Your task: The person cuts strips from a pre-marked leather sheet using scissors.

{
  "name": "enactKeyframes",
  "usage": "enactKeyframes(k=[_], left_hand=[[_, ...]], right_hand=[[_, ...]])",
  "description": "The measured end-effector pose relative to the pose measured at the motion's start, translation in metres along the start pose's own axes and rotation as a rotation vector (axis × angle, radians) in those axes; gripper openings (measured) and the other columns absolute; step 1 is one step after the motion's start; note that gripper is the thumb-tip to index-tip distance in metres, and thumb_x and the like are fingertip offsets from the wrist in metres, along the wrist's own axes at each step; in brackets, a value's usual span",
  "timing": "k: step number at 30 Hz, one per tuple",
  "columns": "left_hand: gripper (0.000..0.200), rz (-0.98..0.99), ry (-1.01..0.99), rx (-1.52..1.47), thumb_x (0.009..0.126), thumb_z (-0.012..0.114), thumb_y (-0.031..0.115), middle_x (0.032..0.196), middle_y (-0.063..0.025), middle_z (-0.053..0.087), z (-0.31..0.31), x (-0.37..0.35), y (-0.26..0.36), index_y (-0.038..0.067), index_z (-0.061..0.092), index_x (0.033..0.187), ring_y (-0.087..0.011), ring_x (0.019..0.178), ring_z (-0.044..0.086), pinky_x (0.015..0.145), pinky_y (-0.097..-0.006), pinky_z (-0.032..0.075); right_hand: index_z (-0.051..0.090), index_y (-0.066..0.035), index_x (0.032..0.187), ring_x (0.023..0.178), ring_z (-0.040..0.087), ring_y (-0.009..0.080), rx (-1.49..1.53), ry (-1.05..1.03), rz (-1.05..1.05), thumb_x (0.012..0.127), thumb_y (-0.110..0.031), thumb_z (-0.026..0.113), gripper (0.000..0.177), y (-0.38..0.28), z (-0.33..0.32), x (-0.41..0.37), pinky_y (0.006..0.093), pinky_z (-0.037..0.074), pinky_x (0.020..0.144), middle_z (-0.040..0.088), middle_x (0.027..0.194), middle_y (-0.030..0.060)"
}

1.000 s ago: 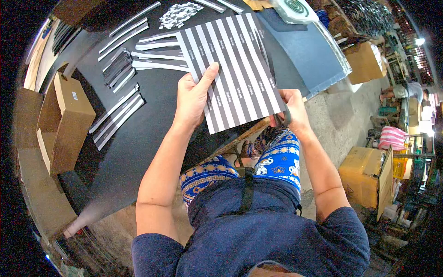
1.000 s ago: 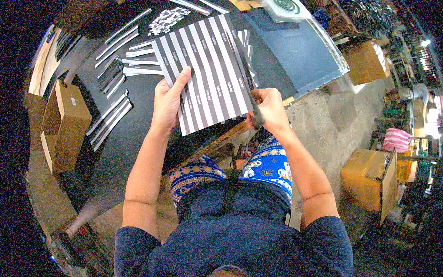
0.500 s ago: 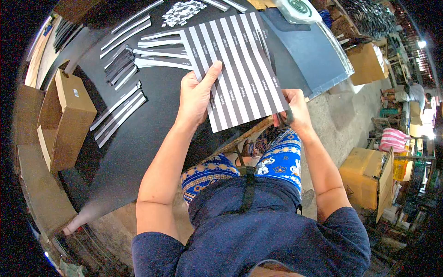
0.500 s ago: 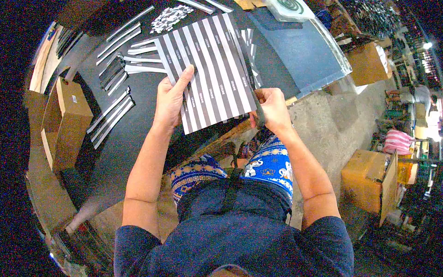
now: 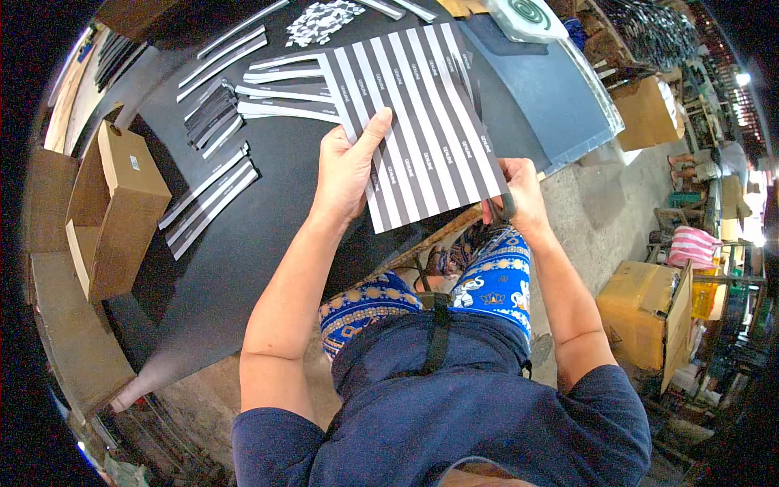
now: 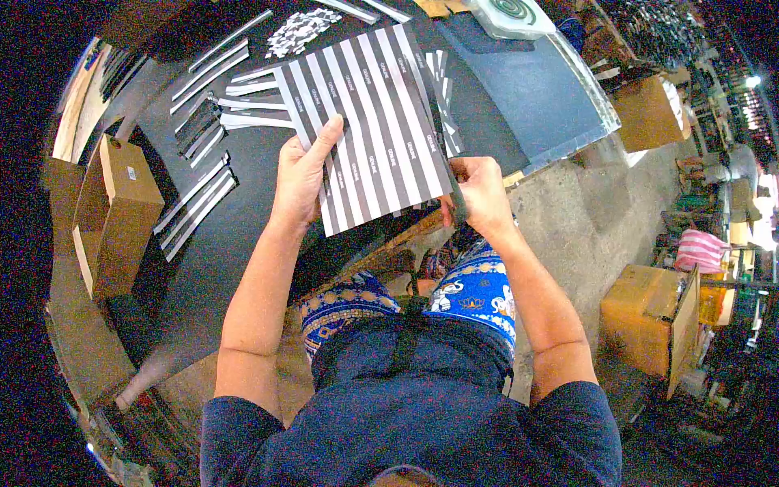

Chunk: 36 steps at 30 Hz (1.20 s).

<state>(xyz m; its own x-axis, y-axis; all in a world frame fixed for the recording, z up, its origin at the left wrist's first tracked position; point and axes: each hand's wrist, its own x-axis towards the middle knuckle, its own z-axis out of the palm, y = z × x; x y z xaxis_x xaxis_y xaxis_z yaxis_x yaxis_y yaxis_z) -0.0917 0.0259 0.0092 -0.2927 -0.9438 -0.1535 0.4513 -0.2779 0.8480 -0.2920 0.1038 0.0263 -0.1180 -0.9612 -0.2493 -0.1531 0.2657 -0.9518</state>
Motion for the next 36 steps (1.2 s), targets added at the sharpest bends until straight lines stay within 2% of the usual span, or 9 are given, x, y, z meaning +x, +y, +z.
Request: enactKeyframes(k=[27, 29, 30, 33, 36], left_hand=[[0.024, -0.059, 0.025, -0.005, 0.084, 0.059, 0.019, 0.086, -0.0080, 0.063, -0.001, 0.002, -0.003, -0.003, 0.058, 0.095, -0.0106, 0.070, 0.060, 0.062, -0.0238, 0.050], [0.024, -0.077, -0.002, 0.044, 0.084, 0.059, 0.019, 0.085, -0.0077, 0.063, 0.001, -0.001, -0.001, -0.002, 0.059, 0.094, -0.0104, 0.070, 0.060, 0.062, -0.0237, 0.050], [0.024, -0.097, -0.026, 0.092, 0.084, 0.059, 0.020, 0.085, -0.0075, 0.063, 0.002, -0.002, -0.001, -0.002, 0.059, 0.093, -0.0102, 0.069, 0.060, 0.061, -0.0237, 0.050], [0.024, -0.095, -0.025, 0.052, 0.084, 0.060, 0.020, 0.084, -0.0072, 0.063, 0.003, -0.002, -0.007, -0.002, 0.060, 0.092, -0.0098, 0.069, 0.059, 0.061, -0.0237, 0.050], [0.025, -0.077, -0.011, 0.041, 0.084, 0.060, 0.020, 0.086, -0.0073, 0.063, 0.002, -0.001, -0.005, -0.002, 0.059, 0.095, -0.0099, 0.070, 0.059, 0.062, -0.0240, 0.050]], right_hand=[[0.059, 0.005, 0.066, 0.038, 0.051, 0.0124, 0.019, -0.005, 0.024, 0.069, -0.009, 0.060, 0.015, 0.004, 0.000, 0.003, 0.0260, 0.040, 0.036, 0.054, 0.051, 0.0057], [0.062, 0.007, 0.072, 0.047, 0.054, 0.0102, 0.002, 0.034, 0.004, 0.069, -0.012, 0.064, 0.019, 0.003, 0.001, 0.008, 0.0244, 0.042, 0.043, 0.058, 0.058, 0.0075], [0.063, 0.009, 0.078, 0.057, 0.055, 0.0087, -0.074, 0.092, -0.081, 0.069, -0.017, 0.067, 0.028, 0.003, 0.001, 0.012, 0.0240, 0.044, 0.051, 0.062, 0.064, 0.0086], [0.062, 0.010, 0.079, 0.062, 0.055, 0.0082, -0.217, 0.129, -0.045, 0.069, -0.021, 0.066, 0.033, -0.005, -0.002, 0.020, 0.0242, 0.044, 0.057, 0.063, 0.067, 0.0085], [0.062, 0.010, 0.079, 0.062, 0.055, 0.0088, -0.219, 0.111, -0.061, 0.070, -0.024, 0.066, 0.036, 0.001, -0.003, 0.027, 0.0245, 0.044, 0.057, 0.064, 0.069, 0.0082]])
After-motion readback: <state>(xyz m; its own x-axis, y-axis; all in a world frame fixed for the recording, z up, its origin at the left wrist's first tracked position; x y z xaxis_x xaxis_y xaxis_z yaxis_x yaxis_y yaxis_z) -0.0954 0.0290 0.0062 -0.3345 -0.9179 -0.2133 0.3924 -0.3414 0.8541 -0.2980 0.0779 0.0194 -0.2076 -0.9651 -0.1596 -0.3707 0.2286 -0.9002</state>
